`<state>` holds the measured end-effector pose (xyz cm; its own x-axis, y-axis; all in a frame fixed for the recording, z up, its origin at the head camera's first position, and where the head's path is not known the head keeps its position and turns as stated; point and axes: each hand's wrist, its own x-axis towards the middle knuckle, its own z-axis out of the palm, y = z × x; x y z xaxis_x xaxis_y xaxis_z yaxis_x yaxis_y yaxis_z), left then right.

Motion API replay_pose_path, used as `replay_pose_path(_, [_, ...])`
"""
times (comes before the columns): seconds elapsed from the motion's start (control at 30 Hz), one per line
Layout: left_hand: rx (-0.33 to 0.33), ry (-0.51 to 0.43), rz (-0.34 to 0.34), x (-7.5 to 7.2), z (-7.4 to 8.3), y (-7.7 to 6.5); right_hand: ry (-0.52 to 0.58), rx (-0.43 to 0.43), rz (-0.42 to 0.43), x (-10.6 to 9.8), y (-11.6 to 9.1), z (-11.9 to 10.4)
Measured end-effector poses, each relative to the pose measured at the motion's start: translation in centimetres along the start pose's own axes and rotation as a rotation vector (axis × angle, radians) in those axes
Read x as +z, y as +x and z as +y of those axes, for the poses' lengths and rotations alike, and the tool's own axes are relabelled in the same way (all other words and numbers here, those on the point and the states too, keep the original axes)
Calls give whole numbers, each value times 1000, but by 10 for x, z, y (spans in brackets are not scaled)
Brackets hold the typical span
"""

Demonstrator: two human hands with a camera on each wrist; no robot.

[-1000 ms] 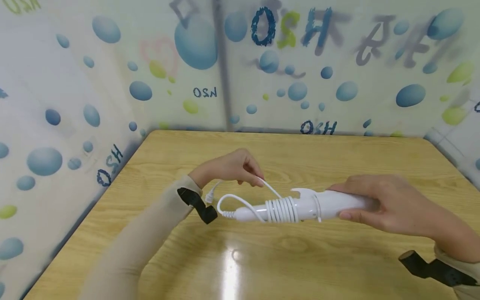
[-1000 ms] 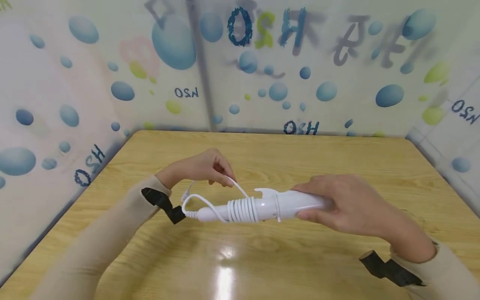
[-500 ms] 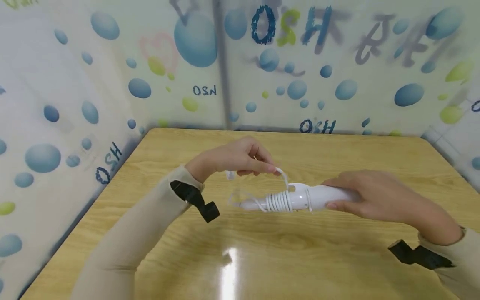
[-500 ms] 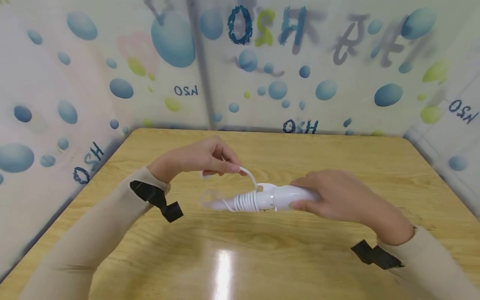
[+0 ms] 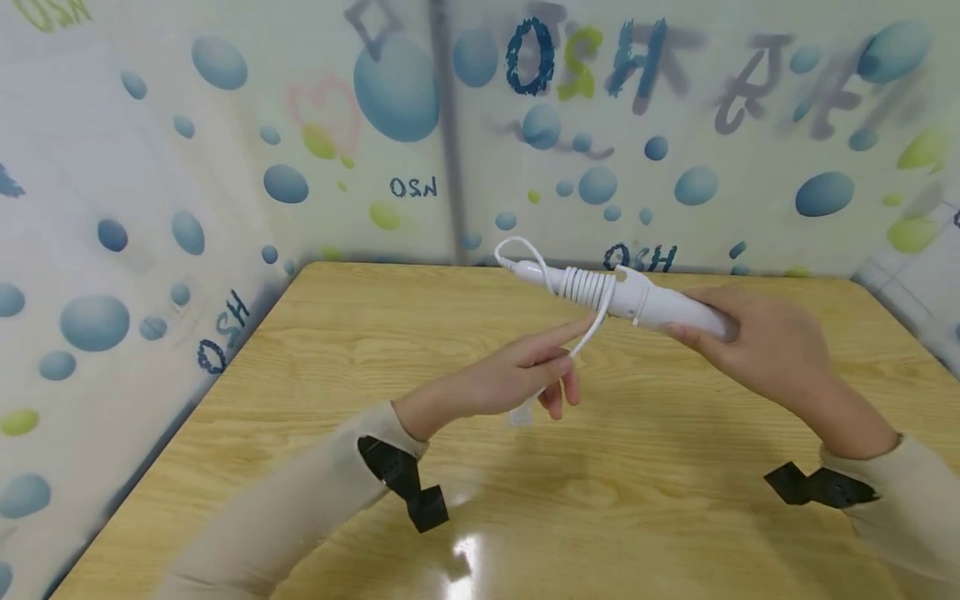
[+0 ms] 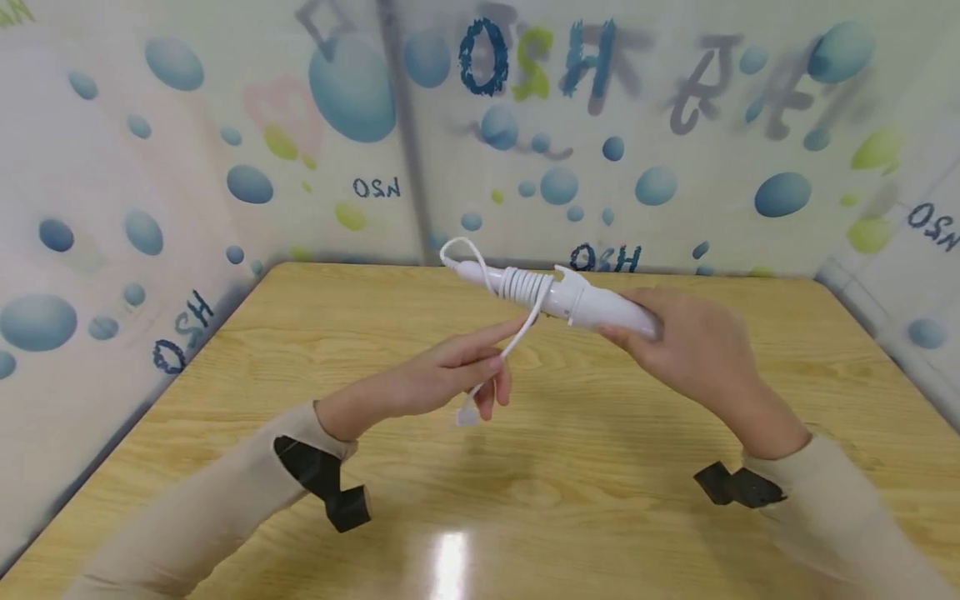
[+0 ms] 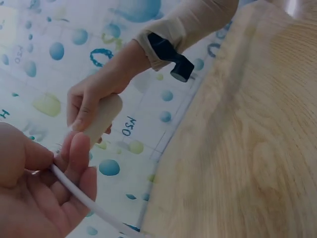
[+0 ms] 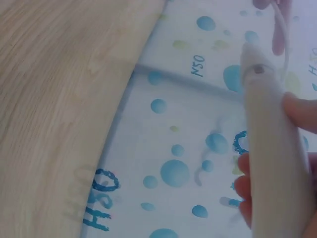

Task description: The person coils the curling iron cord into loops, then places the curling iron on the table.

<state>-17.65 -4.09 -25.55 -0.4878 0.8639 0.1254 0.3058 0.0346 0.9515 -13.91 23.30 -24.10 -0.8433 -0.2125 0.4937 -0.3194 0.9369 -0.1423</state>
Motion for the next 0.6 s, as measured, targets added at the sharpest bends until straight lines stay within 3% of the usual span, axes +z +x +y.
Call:
replay_pose_path(0.13, [53,-115,90,7,-17,9,111,0,97,-1,-3,1])
replay_pose_path(0.3, [-74,-190,90,9,-34,17,323,-37,63,-6,-10,-2])
replay_pose_path(0.43, [-120,-81,70,-3,-48,22,438,-142,-12,-12,-13,-5])
replay_pose_path(0.53, [-69,24,14,-18,-52,23,446,-250,-52,-16,-15,-7])
replay_pose_path(0.6, [-44,61,-65,-31,-54,22,424,-309,-76,-18,-16,-7])
